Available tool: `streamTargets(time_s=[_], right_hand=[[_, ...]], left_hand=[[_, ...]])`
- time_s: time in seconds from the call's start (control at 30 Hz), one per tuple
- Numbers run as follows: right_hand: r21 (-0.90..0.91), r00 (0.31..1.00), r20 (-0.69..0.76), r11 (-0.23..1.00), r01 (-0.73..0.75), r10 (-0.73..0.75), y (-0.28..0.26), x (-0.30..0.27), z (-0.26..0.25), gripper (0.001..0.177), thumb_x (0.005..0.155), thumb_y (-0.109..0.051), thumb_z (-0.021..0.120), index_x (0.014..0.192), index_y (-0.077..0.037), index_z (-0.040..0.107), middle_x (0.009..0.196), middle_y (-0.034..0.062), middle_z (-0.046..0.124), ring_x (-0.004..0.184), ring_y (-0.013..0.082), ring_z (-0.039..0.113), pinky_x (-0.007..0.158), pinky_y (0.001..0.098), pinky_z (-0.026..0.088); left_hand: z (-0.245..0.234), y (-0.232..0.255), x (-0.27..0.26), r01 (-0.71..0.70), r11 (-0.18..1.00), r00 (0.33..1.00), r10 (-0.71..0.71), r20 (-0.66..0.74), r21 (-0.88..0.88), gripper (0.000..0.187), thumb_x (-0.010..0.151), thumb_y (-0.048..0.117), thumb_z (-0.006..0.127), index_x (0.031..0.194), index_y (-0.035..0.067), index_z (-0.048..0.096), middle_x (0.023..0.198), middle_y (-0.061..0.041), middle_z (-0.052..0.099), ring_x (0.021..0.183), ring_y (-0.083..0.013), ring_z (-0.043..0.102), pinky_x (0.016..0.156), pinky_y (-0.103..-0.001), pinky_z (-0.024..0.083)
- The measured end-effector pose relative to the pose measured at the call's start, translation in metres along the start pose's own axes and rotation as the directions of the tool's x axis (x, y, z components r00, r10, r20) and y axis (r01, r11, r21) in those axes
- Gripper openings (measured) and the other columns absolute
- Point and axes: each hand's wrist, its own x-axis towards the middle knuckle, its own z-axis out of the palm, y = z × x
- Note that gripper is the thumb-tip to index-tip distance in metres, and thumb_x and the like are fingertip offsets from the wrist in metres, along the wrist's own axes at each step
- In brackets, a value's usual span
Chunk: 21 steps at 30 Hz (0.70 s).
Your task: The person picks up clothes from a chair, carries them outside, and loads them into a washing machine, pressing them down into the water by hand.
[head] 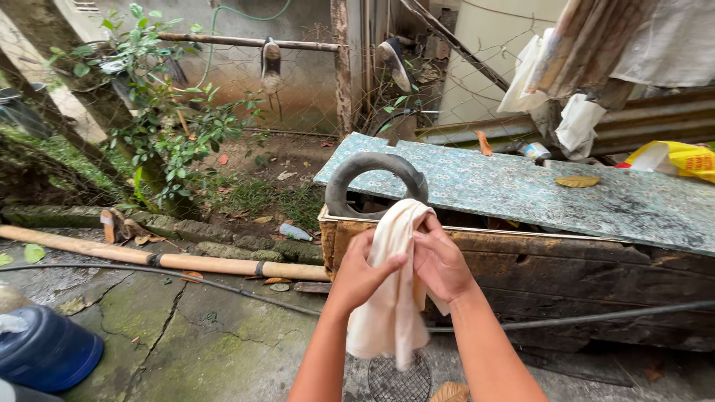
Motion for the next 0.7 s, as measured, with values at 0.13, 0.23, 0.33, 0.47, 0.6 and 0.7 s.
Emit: streamTargets(time_s=[0.13, 0.23, 0.33, 0.47, 0.6, 0.7], right_hand=[[-0.045, 1.000, -0.007, 0.999, -0.026, 0.026, -0.008, -0.006, -0.003, 0.059, 0.095, -0.008, 0.055, 0.150, -0.006, 0.036, 0.138, 0.0101, 0.052, 0.132, 0.0225, 0.053, 0.115, 0.0417, 0.039], [-0.049, 0.999, -0.021, 0.998, 0.029, -0.030, -0.015, -0.006, -0.003, 0.062, 0.094, -0.008, 0.056, 0.152, -0.007, 0.033, 0.138, 0.0109, 0.051, 0.132, 0.0246, 0.053, 0.115, 0.0444, 0.040], [-0.038, 0.995, -0.051, 0.995, 0.089, -0.091, -0.025, -0.009, 0.000, 0.066, 0.094, -0.009, 0.057, 0.154, -0.009, 0.030, 0.139, 0.0122, 0.051, 0.133, 0.0257, 0.052, 0.116, 0.0444, 0.042], [-0.049, 0.988, -0.139, 0.997, 0.057, -0.063, -0.037, -0.013, -0.009, 0.067, 0.094, -0.013, 0.059, 0.155, -0.010, 0.031, 0.142, 0.0090, 0.052, 0.132, 0.0210, 0.053, 0.111, 0.0389, 0.043], [-0.200, 0.968, -0.249, 0.979, -0.030, -0.022, -0.033, -0.013, -0.042, 0.056, 0.095, -0.015, 0.060, 0.149, -0.007, 0.046, 0.131, 0.0096, 0.061, 0.122, 0.0191, 0.060, 0.106, 0.0349, 0.048], [-0.370, 0.903, -0.426, 0.900, -0.228, 0.053, -0.022, -0.021, -0.072, 0.043, 0.099, -0.024, 0.060, 0.134, 0.001, 0.060, 0.117, 0.0125, 0.070, 0.105, 0.0209, 0.067, 0.093, 0.0365, 0.052]], left_hand=[[0.002, 0.003, -0.003, 0.266, 0.956, 0.956, -0.278, 0.091, 0.122, 0.070, 0.070, 0.052, 0.081, 0.116, 0.001, 0.065, 0.110, -0.016, 0.075, 0.104, -0.0281, 0.074, 0.092, -0.040, 0.057], [0.002, -0.012, -0.002, 0.105, 0.965, 0.989, -0.127, 0.077, 0.242, 0.061, 0.073, 0.046, 0.083, 0.111, 0.001, 0.066, 0.113, -0.019, 0.071, 0.105, -0.0300, 0.070, 0.092, -0.041, 0.054], [0.001, -0.036, -0.003, 0.023, 0.931, 0.988, -0.076, 0.131, 0.365, 0.066, 0.062, 0.040, 0.089, 0.108, -0.002, 0.066, 0.104, -0.022, 0.070, 0.096, -0.0362, 0.069, 0.086, -0.044, 0.053], [0.007, -0.054, -0.002, 0.200, 0.949, 0.886, -0.282, 0.369, 0.245, 0.043, 0.080, 0.036, 0.075, 0.108, 0.004, 0.078, 0.091, -0.012, 0.078, 0.080, -0.0207, 0.073, 0.078, -0.038, 0.057], [0.019, -0.046, 0.000, 0.292, 0.951, 0.883, -0.226, 0.410, -0.104, 0.038, 0.099, 0.033, 0.063, 0.101, -0.004, 0.075, 0.086, -0.009, 0.077, 0.074, -0.0114, 0.070, 0.069, -0.032, 0.057], [0.027, -0.036, 0.007, 0.299, 0.867, 0.927, -0.166, 0.336, -0.397, 0.035, 0.102, 0.029, 0.061, 0.107, -0.003, 0.074, 0.087, -0.007, 0.075, 0.072, -0.0113, 0.067, 0.064, -0.031, 0.054]])
